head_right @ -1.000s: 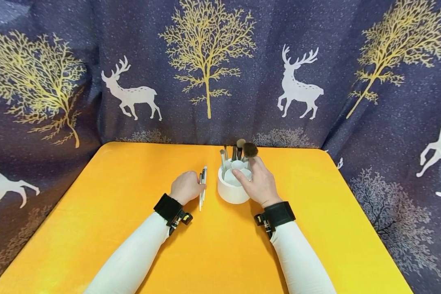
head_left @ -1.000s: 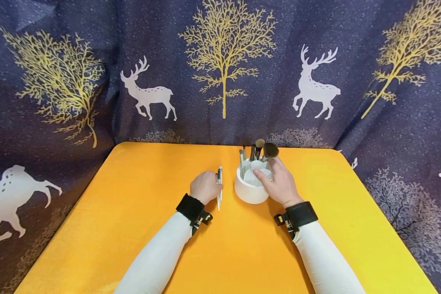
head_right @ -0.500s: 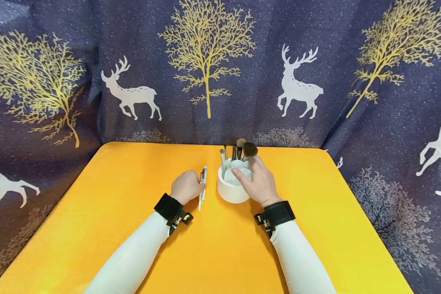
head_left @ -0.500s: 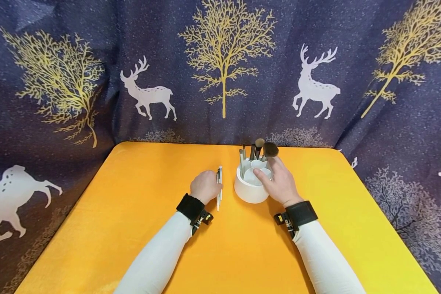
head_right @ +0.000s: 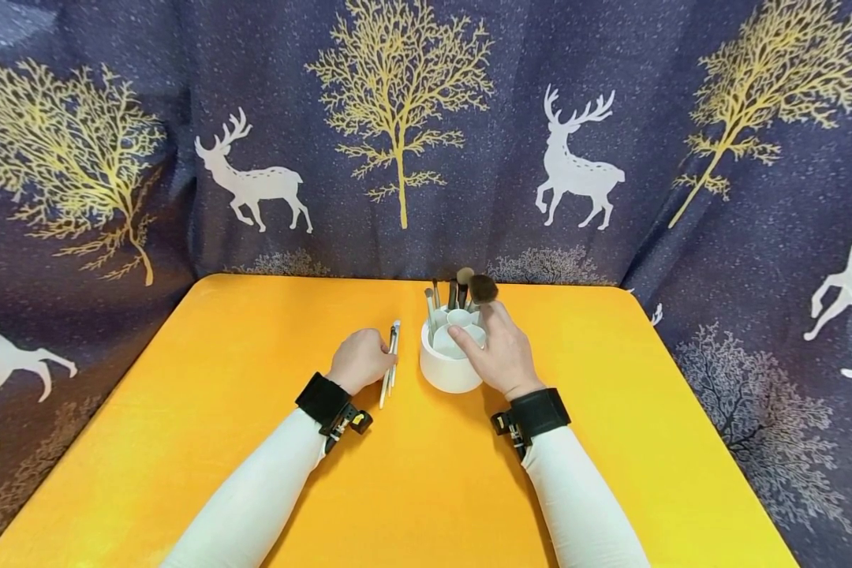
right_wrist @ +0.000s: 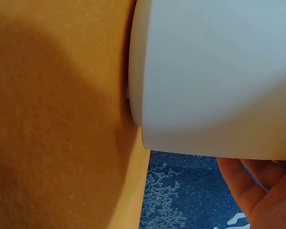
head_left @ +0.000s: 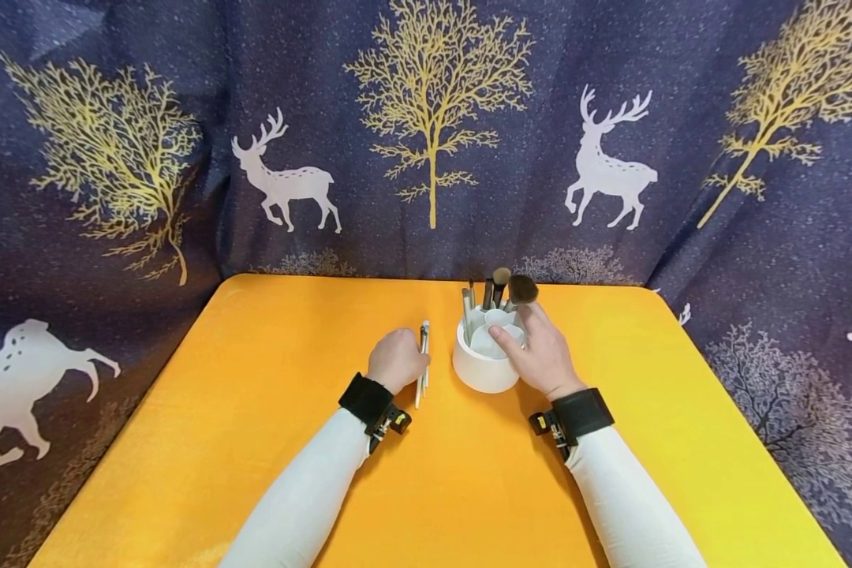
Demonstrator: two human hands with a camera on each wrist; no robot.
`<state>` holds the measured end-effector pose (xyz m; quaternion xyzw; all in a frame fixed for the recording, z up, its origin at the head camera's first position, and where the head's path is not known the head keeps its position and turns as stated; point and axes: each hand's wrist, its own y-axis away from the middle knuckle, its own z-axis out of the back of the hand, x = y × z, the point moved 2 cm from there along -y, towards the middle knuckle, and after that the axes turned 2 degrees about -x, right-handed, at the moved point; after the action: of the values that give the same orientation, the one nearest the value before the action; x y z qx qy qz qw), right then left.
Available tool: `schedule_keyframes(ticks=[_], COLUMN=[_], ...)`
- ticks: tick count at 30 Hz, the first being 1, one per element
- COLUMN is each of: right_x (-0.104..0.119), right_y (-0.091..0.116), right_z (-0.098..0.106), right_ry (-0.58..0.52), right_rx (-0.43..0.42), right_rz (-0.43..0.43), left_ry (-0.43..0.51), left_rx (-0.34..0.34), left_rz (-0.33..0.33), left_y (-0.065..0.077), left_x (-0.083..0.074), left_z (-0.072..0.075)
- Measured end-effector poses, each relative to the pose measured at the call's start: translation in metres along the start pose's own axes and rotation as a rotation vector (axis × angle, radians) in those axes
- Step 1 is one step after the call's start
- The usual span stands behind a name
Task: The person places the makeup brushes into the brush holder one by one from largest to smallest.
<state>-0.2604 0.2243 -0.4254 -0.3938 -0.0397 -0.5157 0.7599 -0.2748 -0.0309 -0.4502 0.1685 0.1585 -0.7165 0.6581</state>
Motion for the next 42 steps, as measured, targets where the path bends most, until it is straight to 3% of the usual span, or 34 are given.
schedule_keyframes(ticks=[11,20,30,42], right_x=[0.001,0.001,0.002,0.001], right_y=[0.001,0.001,0.001,0.001], right_z=[0.000,0.000,0.000,0.000], right_ry=[0.000,-0.004,0.000,0.002], right_rx=[0.000,0.007,0.011,0.006], right_rz=[0.004,-0.001,-0.001,-0.004], left_ry=[0.136,0.224,0.330,0.419], left_rx=[-0.068,-0.254,-0.354,-0.474], left_rz=[-0.027,-0.121,-0.166,-0.274], left_y=[0.002,0.005,0.009,0.014], left_x=[-0.005,-0.012,-0.019,-0.027], left_z=[0.009,0.022,0.031,0.045])
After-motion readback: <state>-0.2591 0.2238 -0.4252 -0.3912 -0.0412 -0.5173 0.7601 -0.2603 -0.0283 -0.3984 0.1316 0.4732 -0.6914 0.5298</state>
